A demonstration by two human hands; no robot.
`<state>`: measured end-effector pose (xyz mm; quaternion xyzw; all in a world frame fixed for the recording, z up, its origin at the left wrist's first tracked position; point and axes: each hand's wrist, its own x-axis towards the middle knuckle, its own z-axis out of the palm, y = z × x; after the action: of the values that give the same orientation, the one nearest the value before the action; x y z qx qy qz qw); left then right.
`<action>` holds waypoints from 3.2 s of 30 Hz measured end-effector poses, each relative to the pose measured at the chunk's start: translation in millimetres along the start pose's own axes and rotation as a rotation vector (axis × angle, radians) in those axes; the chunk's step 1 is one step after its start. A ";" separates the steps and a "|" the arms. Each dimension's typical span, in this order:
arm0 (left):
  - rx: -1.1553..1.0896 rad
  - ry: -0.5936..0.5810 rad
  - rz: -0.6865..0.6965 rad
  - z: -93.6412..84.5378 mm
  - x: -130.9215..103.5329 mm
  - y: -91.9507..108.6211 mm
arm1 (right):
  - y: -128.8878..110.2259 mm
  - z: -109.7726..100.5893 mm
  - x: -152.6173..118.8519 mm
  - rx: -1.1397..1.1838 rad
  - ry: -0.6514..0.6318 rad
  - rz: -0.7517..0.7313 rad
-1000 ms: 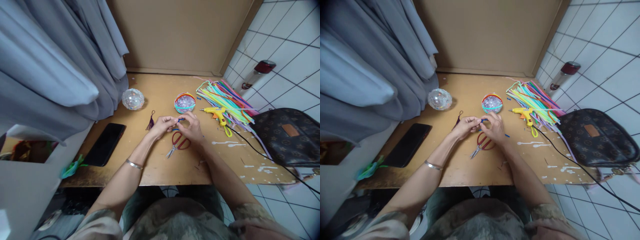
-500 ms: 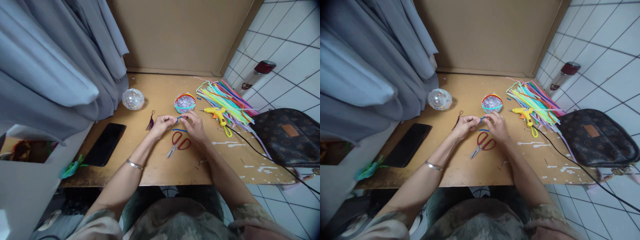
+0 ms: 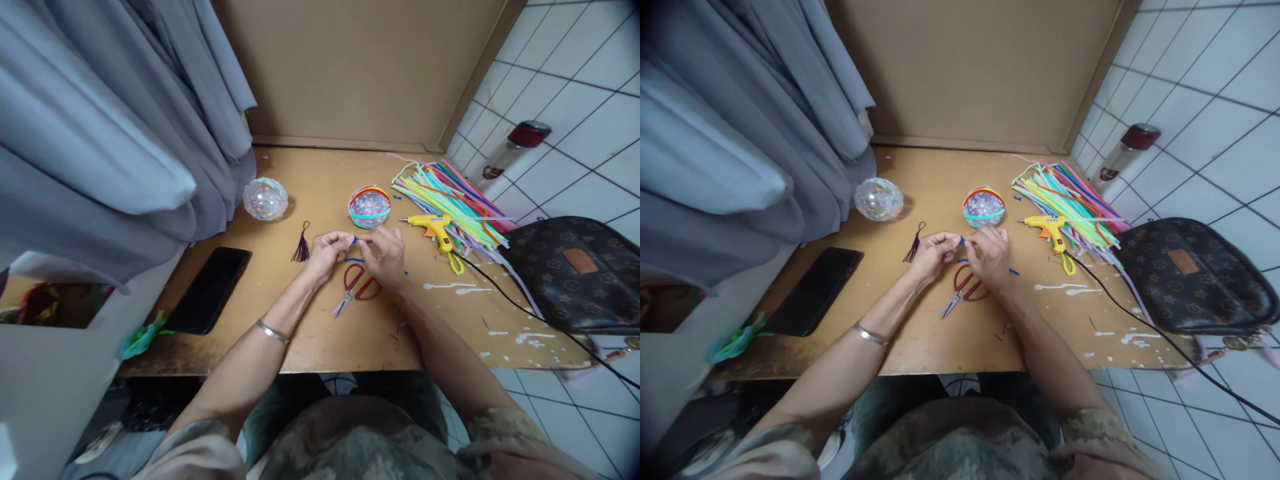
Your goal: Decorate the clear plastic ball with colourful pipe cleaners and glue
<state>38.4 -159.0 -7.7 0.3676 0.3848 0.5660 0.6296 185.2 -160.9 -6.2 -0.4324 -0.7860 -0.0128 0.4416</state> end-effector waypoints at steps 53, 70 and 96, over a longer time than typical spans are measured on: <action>-0.061 -0.022 -0.089 8.4 -7.8 1.0 | 1.5 7.2 -0.1 0.197 -0.033 0.096; 0.028 -0.002 -0.013 3.0 -4.9 -3.3 | 5.1 -1.5 1.9 0.102 -0.076 0.041; -0.135 0.230 0.105 13.9 -7.8 -19.3 | -25.3 22.6 -19.9 -0.148 -0.038 0.074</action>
<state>58.7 -168.8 -18.5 0.2769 0.3958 0.6613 0.5739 157.0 -181.0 -24.9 -0.4929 -0.7747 -0.0463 0.3934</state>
